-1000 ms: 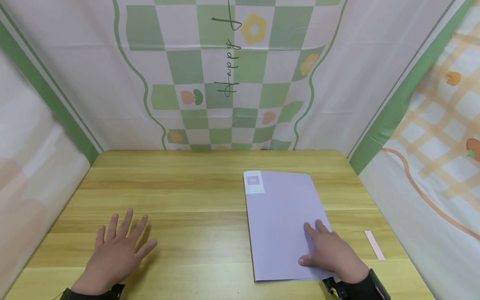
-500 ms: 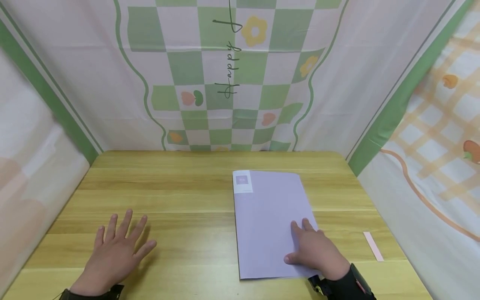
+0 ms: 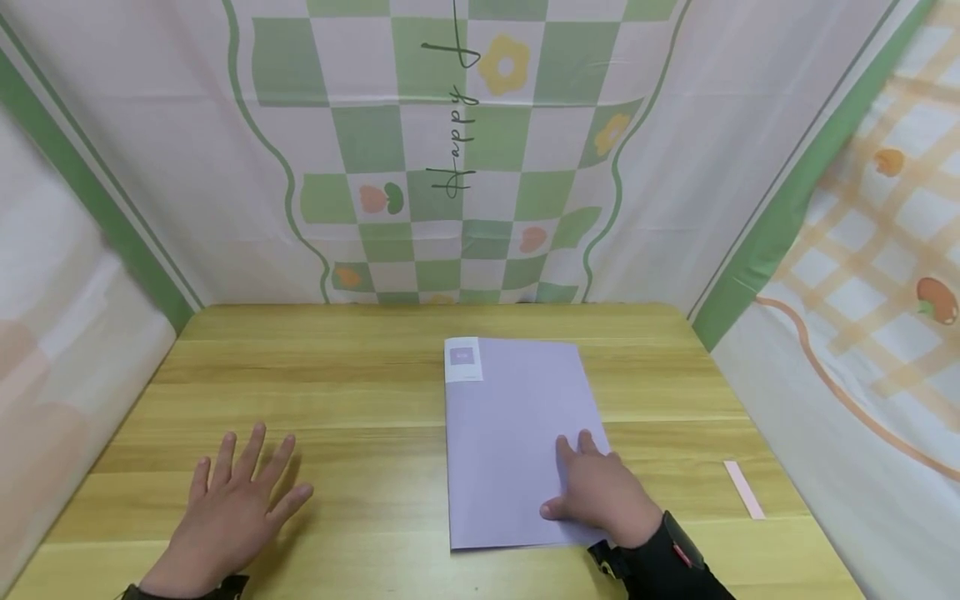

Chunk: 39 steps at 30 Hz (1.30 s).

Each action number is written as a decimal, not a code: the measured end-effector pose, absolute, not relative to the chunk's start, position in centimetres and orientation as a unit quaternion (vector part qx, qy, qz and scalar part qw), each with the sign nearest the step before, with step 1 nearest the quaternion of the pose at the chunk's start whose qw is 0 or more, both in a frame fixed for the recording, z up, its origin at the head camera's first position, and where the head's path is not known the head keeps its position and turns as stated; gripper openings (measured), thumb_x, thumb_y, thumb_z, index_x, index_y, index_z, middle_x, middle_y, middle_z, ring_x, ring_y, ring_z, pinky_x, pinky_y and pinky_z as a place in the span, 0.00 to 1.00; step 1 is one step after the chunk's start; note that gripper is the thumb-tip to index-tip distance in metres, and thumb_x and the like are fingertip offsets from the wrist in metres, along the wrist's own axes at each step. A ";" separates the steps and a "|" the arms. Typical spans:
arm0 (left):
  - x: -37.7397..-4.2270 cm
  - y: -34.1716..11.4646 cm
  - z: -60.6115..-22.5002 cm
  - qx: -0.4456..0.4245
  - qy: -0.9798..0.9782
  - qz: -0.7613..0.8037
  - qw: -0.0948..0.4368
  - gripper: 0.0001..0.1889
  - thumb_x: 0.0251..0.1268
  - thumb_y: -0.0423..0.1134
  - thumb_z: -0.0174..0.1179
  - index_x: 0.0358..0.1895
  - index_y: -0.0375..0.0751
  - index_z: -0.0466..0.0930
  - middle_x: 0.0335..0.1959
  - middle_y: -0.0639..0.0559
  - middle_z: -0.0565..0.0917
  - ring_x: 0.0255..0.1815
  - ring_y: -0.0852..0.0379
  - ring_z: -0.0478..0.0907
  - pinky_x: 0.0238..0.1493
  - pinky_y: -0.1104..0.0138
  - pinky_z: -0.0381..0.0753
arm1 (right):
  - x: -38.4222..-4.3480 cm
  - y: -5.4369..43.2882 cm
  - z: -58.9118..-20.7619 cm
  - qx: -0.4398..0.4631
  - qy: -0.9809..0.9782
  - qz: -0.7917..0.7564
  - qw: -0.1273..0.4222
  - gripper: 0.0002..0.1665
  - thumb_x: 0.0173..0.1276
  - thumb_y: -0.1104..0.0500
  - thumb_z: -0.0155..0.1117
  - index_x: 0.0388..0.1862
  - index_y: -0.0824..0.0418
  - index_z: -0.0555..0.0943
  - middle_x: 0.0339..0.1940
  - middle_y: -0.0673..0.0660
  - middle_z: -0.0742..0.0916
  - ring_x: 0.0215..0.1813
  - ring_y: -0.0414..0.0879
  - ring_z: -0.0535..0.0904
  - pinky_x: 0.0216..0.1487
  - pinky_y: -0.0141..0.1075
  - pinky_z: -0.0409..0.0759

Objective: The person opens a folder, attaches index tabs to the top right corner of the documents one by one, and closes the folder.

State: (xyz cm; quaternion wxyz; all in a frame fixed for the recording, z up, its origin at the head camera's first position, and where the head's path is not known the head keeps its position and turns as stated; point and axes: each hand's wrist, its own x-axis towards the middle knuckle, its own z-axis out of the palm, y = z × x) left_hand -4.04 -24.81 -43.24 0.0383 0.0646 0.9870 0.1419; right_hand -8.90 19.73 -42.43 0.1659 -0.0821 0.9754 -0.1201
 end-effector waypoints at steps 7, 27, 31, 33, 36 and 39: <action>-3.9 -24.8 -42.8 0.064 0.987 0.142 0.046 0.40 0.75 0.65 0.44 0.77 0.39 0.58 0.77 0.27 0.46 0.73 0.21 0.34 0.63 0.32 0.21 | -9.2 17.9 -42.5 -0.093 0.976 -0.108 0.164 0.60 0.48 0.40 0.81 0.70 0.74 0.68 0.68 0.83 0.65 0.55 0.85 0.68 0.54 0.67 0.71; -3.9 -24.8 -43.2 0.061 0.985 0.153 0.056 0.41 0.74 0.66 0.45 0.77 0.39 0.57 0.77 0.27 0.45 0.73 0.21 0.33 0.62 0.33 0.18 | -9.5 12.6 -42.3 -0.126 0.979 -0.059 0.151 0.61 0.48 0.34 0.78 0.70 0.71 0.70 0.67 0.80 0.69 0.54 0.79 0.74 0.54 0.63 0.73; -3.9 -24.8 -43.0 0.061 0.985 0.152 0.057 0.41 0.74 0.66 0.45 0.77 0.39 0.58 0.76 0.26 0.46 0.73 0.20 0.34 0.62 0.31 0.22 | -9.7 11.5 -42.6 -0.139 0.979 -0.038 0.145 0.61 0.48 0.31 0.77 0.70 0.71 0.70 0.66 0.80 0.70 0.54 0.76 0.76 0.56 0.62 0.73; -3.9 -24.8 -43.0 0.060 0.985 0.152 0.056 0.40 0.74 0.66 0.45 0.77 0.39 0.59 0.76 0.26 0.47 0.73 0.20 0.34 0.63 0.31 0.22 | -9.8 11.1 -42.7 -0.145 0.979 -0.030 0.142 0.61 0.48 0.31 0.76 0.69 0.70 0.71 0.66 0.79 0.71 0.54 0.75 0.77 0.56 0.62 0.73; -3.8 -24.7 -42.9 0.060 0.985 0.152 0.055 0.41 0.74 0.66 0.45 0.77 0.39 0.59 0.76 0.26 0.47 0.73 0.20 0.35 0.63 0.30 0.24 | -9.8 10.4 -42.8 -0.147 0.979 -0.025 0.137 0.61 0.47 0.30 0.76 0.70 0.69 0.71 0.66 0.78 0.71 0.54 0.76 0.76 0.55 0.62 0.73; -3.8 -24.7 -43.0 0.059 0.986 0.148 0.052 0.40 0.73 0.66 0.45 0.77 0.39 0.60 0.76 0.26 0.48 0.73 0.21 0.36 0.62 0.29 0.27 | -9.8 9.9 -42.8 -0.145 0.980 -0.022 0.135 0.61 0.47 0.30 0.76 0.70 0.68 0.72 0.66 0.77 0.72 0.53 0.78 0.76 0.53 0.61 0.76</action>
